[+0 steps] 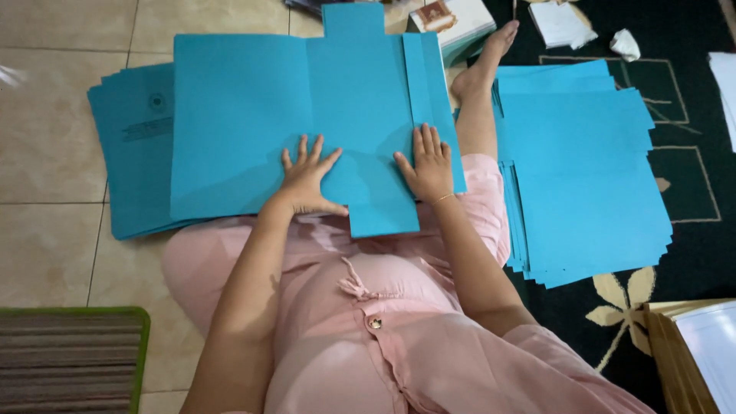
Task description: The person sits on the floor and folds blue paper sheets by hand. They repeatedly fold the side flaps inward and then fold the top and bottom flaps to create a rectangular shape, stacking the finished pieces.
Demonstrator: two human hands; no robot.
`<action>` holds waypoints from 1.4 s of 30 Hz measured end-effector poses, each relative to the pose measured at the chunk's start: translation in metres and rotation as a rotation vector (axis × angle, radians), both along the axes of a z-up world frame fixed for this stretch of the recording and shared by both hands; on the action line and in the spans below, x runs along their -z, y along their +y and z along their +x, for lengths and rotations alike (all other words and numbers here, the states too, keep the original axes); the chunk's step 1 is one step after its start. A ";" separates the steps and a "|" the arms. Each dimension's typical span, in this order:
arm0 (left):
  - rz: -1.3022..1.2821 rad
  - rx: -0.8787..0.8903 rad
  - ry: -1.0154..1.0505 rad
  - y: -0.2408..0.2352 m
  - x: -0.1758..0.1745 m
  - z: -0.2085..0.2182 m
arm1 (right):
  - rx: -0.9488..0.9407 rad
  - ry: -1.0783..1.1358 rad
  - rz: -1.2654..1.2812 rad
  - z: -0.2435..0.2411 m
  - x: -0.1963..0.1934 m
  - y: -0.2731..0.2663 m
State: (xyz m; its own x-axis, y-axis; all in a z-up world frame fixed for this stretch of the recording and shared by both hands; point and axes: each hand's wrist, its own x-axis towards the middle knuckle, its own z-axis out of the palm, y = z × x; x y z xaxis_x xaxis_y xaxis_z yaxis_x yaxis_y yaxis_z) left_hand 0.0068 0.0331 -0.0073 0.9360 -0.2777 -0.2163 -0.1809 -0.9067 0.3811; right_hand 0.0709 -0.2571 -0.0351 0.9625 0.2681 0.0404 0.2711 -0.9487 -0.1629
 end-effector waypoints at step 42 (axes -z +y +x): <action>0.029 -0.173 -0.151 -0.014 0.027 0.005 | -0.075 -0.154 -0.073 -0.018 0.031 0.054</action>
